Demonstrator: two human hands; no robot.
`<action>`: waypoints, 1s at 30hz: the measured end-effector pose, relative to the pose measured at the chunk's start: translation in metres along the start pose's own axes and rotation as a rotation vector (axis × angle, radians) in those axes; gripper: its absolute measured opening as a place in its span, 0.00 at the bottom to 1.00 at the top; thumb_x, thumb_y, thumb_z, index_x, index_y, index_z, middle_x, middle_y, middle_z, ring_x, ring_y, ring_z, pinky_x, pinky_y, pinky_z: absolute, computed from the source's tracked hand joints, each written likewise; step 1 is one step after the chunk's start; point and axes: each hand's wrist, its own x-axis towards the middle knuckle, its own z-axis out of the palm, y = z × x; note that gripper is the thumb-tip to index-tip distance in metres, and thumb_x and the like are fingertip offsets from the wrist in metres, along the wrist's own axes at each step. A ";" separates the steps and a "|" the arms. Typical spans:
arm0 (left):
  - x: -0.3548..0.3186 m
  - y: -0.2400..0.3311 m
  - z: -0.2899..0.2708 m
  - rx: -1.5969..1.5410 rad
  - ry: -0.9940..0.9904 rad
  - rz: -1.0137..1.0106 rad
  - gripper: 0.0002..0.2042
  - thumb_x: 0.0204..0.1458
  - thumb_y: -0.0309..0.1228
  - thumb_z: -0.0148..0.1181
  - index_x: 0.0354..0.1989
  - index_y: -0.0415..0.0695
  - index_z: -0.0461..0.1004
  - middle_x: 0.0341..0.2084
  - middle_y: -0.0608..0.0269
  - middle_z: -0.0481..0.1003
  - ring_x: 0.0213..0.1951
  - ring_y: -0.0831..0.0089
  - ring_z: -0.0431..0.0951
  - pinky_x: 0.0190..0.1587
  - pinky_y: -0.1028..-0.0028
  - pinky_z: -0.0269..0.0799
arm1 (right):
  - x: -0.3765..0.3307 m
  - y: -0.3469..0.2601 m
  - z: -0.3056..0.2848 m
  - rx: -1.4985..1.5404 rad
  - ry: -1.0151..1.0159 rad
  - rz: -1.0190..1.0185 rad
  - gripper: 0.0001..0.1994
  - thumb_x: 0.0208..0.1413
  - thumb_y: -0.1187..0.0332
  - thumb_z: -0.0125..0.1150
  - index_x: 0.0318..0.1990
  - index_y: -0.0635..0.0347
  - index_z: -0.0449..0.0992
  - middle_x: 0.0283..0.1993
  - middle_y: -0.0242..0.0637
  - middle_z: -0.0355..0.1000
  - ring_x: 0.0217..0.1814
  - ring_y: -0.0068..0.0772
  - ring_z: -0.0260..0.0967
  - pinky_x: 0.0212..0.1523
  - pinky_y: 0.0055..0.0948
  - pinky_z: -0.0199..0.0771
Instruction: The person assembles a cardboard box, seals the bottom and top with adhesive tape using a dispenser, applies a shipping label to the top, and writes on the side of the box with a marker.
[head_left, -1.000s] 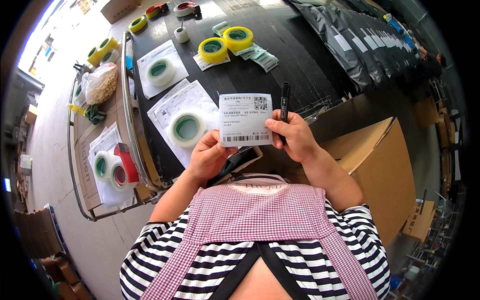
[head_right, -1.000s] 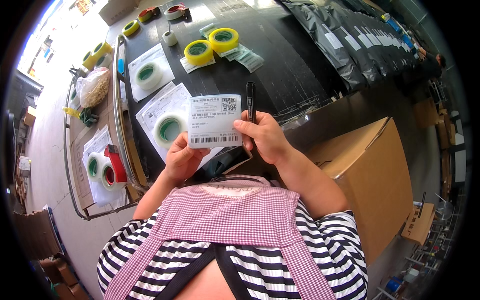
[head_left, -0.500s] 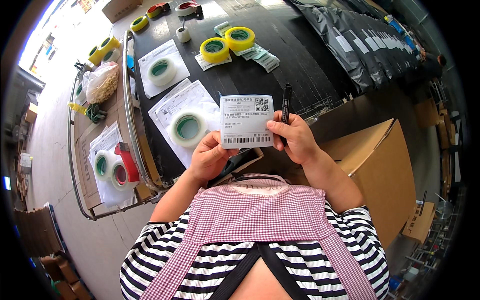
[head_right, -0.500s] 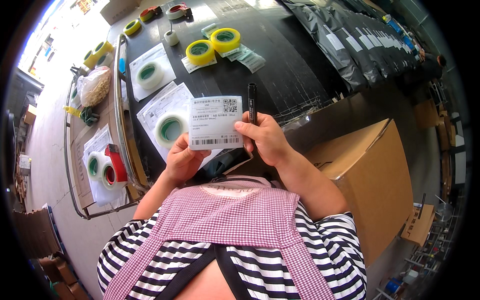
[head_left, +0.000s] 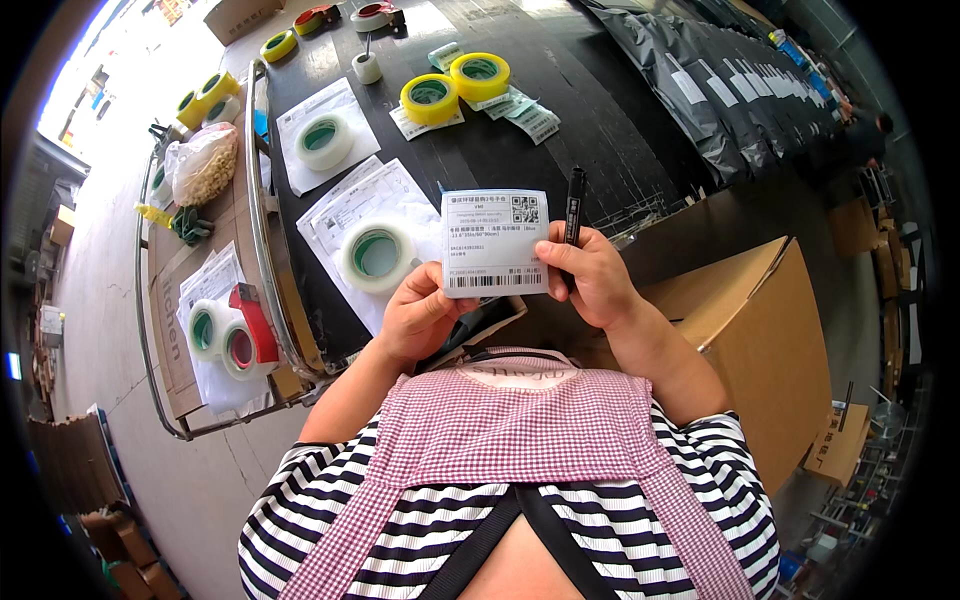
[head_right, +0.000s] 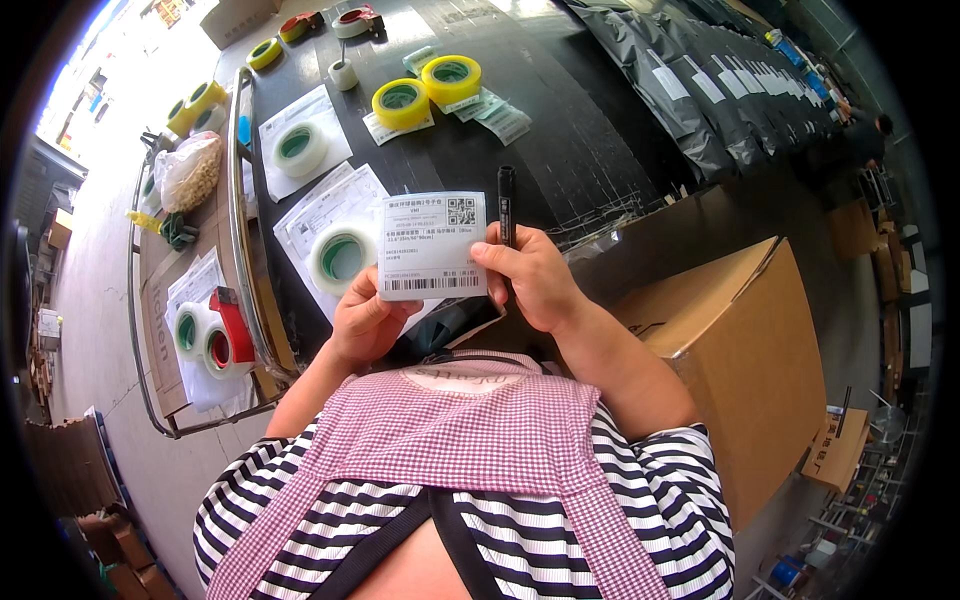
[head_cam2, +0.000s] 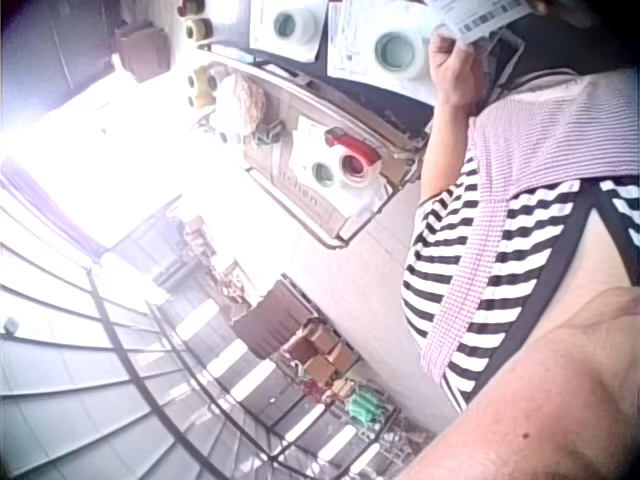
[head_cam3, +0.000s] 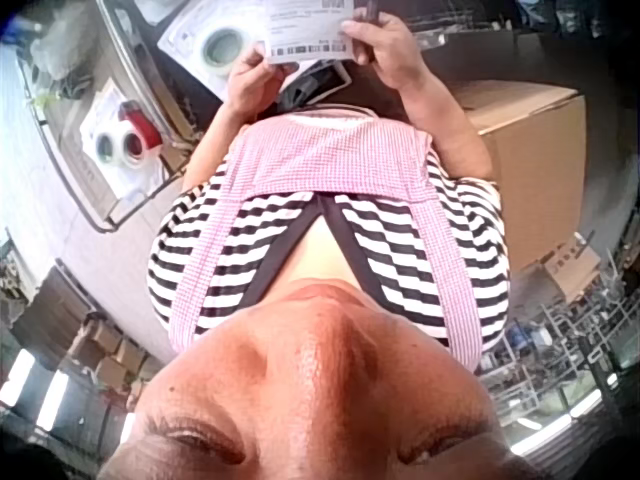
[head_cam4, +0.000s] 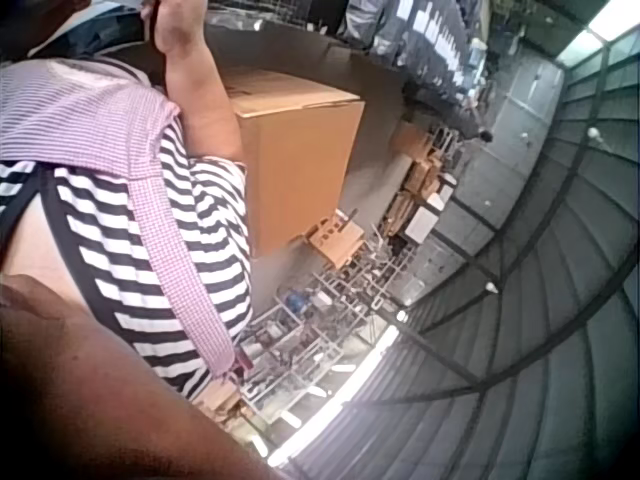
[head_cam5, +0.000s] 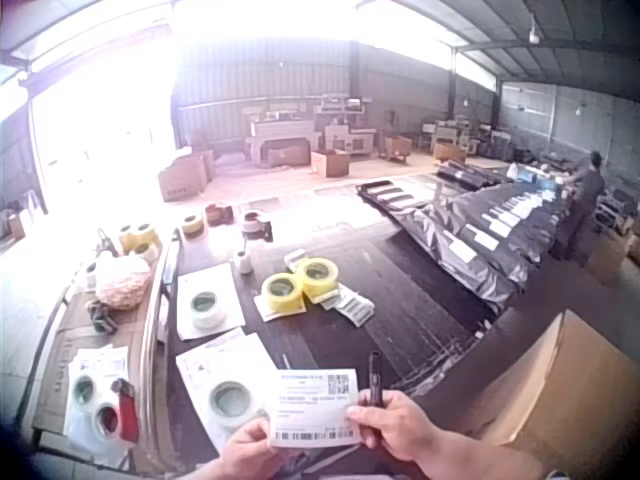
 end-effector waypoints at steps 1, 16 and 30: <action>0.000 0.000 0.000 0.000 0.002 0.001 0.01 0.61 0.26 0.56 0.39 0.44 0.73 0.42 0.61 0.76 0.45 0.70 0.76 0.52 0.69 0.73 | 0.000 0.000 0.000 0.001 -0.001 0.000 0.05 0.61 0.71 0.57 0.35 0.62 0.76 0.27 0.33 0.74 0.18 0.18 0.65 0.20 0.17 0.66; -0.003 -0.001 0.003 0.009 0.024 0.005 0.02 0.62 0.27 0.56 0.39 0.45 0.72 0.43 0.62 0.76 0.45 0.71 0.76 0.52 0.69 0.73 | -0.004 -0.001 -0.001 0.017 -0.017 -0.006 0.05 0.61 0.71 0.56 0.34 0.62 0.75 0.27 0.32 0.72 0.18 0.18 0.65 0.19 0.17 0.64; -0.005 -0.004 0.011 0.018 0.055 0.059 0.02 0.61 0.27 0.56 0.39 0.44 0.72 0.43 0.62 0.75 0.45 0.71 0.75 0.53 0.70 0.71 | -0.001 0.012 0.009 -0.732 0.366 -0.471 0.04 0.56 0.73 0.65 0.35 0.62 0.76 0.27 0.24 0.71 0.22 0.13 0.60 0.23 0.15 0.61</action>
